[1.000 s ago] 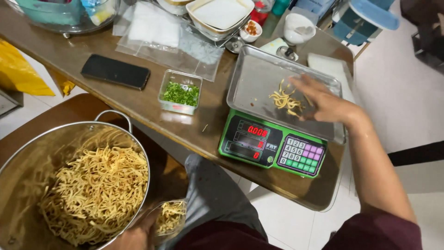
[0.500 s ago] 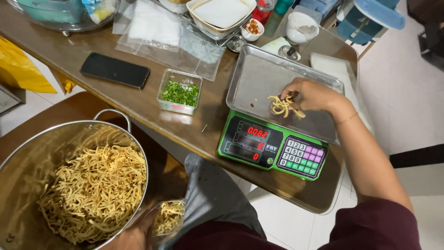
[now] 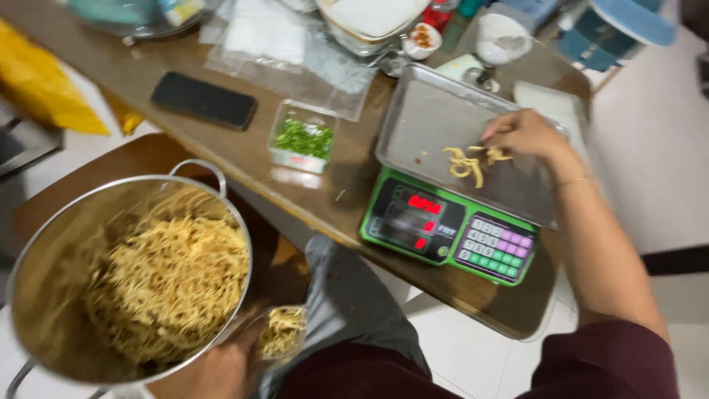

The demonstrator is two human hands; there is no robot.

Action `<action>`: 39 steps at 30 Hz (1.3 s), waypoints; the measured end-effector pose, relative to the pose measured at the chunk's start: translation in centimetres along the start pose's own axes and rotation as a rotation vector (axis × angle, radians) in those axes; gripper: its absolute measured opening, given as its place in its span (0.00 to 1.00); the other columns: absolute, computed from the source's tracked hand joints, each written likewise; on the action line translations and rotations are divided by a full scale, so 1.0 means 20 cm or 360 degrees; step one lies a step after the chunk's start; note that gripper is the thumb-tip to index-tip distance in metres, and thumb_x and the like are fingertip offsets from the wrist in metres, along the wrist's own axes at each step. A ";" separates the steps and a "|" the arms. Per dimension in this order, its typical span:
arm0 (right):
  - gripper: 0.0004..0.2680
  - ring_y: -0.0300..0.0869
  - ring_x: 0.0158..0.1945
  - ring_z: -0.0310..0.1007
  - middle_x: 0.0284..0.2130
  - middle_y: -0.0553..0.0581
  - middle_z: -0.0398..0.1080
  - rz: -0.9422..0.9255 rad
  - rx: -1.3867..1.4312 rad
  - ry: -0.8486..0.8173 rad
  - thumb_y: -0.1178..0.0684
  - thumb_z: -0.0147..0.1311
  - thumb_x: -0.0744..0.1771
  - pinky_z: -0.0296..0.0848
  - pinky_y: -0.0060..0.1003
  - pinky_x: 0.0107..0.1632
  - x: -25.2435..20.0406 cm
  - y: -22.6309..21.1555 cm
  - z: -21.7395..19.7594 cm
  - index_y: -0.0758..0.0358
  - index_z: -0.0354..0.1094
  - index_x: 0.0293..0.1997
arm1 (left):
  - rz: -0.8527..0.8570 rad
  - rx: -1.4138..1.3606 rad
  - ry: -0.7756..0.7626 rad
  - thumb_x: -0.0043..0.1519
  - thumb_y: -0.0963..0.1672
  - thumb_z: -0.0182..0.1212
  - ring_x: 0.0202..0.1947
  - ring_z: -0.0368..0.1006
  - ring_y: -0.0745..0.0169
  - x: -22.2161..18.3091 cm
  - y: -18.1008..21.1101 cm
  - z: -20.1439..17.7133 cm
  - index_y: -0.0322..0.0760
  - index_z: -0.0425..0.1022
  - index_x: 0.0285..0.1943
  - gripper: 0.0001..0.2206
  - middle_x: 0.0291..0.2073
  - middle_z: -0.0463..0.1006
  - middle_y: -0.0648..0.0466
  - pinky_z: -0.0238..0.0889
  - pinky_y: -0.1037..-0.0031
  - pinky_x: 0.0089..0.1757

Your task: The person is portioning noodles from a large pot into small plastic bags and weighing them on a digital scale to ensure consistent weight.

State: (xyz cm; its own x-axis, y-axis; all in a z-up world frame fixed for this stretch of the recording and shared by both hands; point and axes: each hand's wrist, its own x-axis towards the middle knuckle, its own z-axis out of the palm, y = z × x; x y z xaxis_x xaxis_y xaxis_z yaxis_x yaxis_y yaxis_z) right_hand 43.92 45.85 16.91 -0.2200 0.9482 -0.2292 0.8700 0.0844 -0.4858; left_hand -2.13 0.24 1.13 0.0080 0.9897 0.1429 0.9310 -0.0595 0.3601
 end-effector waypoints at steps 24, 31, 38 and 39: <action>0.07 0.37 0.38 0.77 0.35 0.55 0.79 -0.0521 0.1011 -0.1633 0.60 0.66 0.61 0.75 0.29 0.43 -0.89 -1.16 1.42 0.64 0.77 0.41 | -0.0585 -0.0335 -0.0821 0.50 0.56 0.80 0.55 0.73 0.41 0.09 0.18 -0.25 0.52 0.56 0.73 0.44 0.56 0.76 0.47 0.69 0.54 0.48; 0.07 0.46 0.46 0.79 0.44 0.58 0.76 -0.1279 0.0170 -0.1045 0.57 0.57 0.68 0.78 0.39 0.52 -1.06 -1.24 1.26 0.60 0.77 0.49 | -0.0567 -0.0270 -0.0918 0.53 0.59 0.76 0.41 0.79 0.39 0.07 0.14 -0.23 0.47 0.60 0.63 0.36 0.39 0.81 0.46 0.70 0.54 0.40; 0.12 0.38 0.45 0.77 0.45 0.52 0.79 -0.0793 0.0239 0.0060 0.60 0.52 0.65 0.73 0.34 0.52 -0.76 -0.84 0.40 0.58 0.76 0.52 | -0.0630 -0.0181 -0.1045 0.55 0.63 0.68 0.48 0.78 0.38 0.12 0.13 -0.24 0.64 0.48 0.76 0.43 0.44 0.83 0.47 0.70 0.52 0.46; 0.08 0.38 0.38 0.77 0.44 0.52 0.77 -0.0672 -0.0075 0.0437 0.58 0.55 0.69 0.71 0.32 0.47 -0.69 -0.75 0.28 0.59 0.75 0.52 | -0.0671 -0.0123 -0.1147 0.56 0.65 0.64 0.48 0.79 0.41 0.13 0.13 -0.25 0.66 0.43 0.78 0.44 0.43 0.83 0.49 0.70 0.54 0.46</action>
State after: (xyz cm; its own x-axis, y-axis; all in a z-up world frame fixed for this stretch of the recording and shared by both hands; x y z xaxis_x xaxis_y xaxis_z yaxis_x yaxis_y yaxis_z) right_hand 31.45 29.72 22.57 -0.4383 0.8734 0.2122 0.7506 0.4855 -0.4482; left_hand -1.48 1.96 6.99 -0.0798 0.7704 -0.6326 0.8807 0.3517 0.3173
